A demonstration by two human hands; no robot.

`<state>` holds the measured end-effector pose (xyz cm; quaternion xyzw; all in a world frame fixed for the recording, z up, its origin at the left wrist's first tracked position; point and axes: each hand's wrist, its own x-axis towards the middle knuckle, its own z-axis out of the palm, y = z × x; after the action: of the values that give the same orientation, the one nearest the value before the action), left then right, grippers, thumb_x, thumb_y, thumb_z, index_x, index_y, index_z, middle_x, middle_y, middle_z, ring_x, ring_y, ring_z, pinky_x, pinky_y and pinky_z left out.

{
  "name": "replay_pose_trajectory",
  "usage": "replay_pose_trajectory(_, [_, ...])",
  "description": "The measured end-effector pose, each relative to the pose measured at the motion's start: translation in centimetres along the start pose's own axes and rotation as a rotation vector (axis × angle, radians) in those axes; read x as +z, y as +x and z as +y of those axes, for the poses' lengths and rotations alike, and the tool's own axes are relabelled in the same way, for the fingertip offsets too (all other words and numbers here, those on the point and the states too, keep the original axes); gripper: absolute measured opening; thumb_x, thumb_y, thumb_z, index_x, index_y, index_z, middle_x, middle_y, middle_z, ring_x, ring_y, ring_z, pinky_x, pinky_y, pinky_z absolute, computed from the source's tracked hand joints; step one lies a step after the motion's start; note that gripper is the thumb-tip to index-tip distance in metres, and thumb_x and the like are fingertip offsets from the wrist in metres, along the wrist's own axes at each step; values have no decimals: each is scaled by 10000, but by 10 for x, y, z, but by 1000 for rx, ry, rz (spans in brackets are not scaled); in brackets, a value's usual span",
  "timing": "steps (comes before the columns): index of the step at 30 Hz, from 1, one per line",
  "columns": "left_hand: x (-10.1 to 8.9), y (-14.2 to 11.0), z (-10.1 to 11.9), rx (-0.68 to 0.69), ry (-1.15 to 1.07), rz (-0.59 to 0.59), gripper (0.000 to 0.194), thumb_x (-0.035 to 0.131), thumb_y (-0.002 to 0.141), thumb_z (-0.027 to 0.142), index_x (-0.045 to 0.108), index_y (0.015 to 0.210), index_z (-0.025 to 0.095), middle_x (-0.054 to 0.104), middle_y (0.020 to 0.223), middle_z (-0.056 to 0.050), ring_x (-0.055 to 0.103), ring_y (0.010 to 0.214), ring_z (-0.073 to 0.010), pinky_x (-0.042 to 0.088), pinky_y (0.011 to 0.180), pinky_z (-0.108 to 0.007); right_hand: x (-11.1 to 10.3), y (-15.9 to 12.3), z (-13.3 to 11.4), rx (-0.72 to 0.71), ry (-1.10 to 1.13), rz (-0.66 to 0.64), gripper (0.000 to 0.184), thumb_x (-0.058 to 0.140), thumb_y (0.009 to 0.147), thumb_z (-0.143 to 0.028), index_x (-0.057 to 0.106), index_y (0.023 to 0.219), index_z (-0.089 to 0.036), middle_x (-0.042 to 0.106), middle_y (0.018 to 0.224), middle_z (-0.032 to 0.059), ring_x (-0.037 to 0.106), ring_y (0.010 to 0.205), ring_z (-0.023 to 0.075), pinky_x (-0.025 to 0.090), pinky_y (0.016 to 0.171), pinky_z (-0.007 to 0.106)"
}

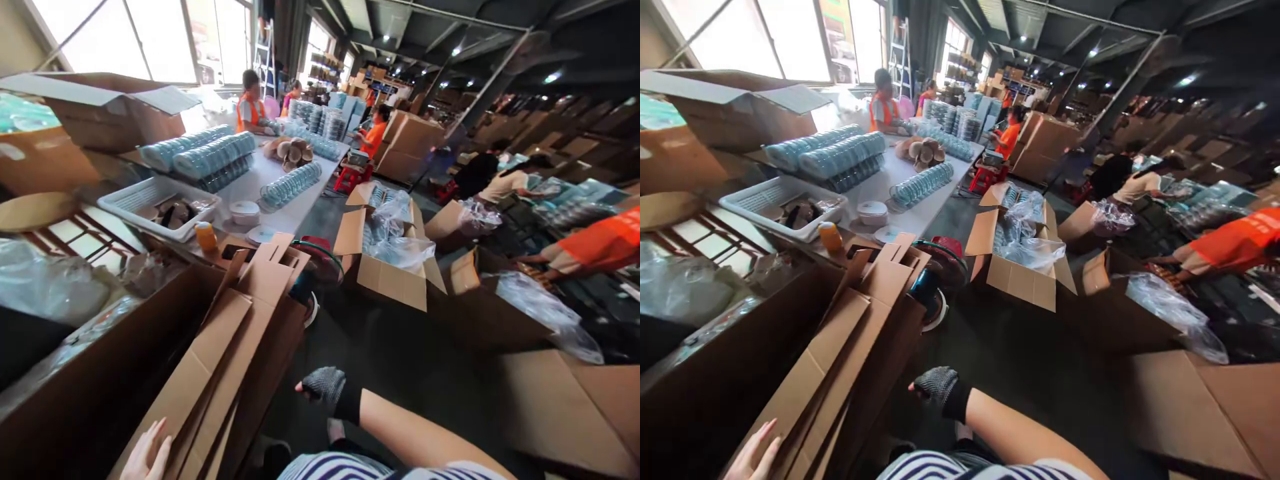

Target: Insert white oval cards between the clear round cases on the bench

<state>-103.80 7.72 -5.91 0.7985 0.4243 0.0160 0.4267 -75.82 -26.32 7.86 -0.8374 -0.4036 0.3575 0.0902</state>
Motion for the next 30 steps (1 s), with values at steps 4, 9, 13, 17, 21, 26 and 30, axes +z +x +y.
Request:
replay_pose_trajectory(4, [32,-35,94,260,-9,150,371,481,827,469,619,1169,432,608,1324,66,503,1323,-277,361,1179,-457,34,-62,76,180,116,1,423,609,722,-371,696,1129,-447,730,1099,0,676,1064,271,530,895,390])
replay_pose_trajectory(9, [120,-70,212,607,46,94,340,536,856,442,705,1082,251,729,1107,-23,697,1014,-241,552,977,-393,48,-145,162,276,199,51,454,559,793,-307,678,1230,-293,699,1186,42,642,1129,244,476,978,323])
replay_pose_trajectory(13, [212,-99,292,676,133,-177,328,505,897,390,711,1109,248,736,1099,-17,702,999,-200,571,912,-321,51,-222,233,468,252,105,474,499,853,-230,625,1310,-230,627,1313,53,580,1230,199,407,1070,290])
replay_pose_trajectory(17, [277,-117,366,749,294,-485,343,501,914,334,675,1206,294,708,1180,-4,669,1080,-199,537,963,-334,50,-272,289,651,296,88,470,510,854,-186,620,1311,-212,615,1326,65,565,1251,196,400,1084,306])
replay_pose_trajectory(21, [308,-107,435,784,432,-654,344,484,922,280,677,1206,262,705,1184,-33,660,1088,-218,519,963,-350,34,-263,325,640,334,54,460,565,830,-191,636,1283,-225,644,1285,59,593,1215,229,435,1046,348])
replay_pose_trajectory(26, [333,-55,535,926,576,-752,389,515,908,219,623,1281,243,679,1237,-48,636,1123,-240,464,1008,-395,-24,-198,373,566,365,115,469,574,850,-255,604,1318,-271,632,1309,17,580,1226,201,419,1041,298])
replay_pose_trajectory(30, [346,19,618,1147,593,-683,445,588,892,253,559,1334,295,621,1328,-28,605,1167,-226,383,1081,-442,-85,-139,431,566,351,136,472,555,868,-252,590,1338,-254,620,1326,32,580,1223,190,413,1031,273])
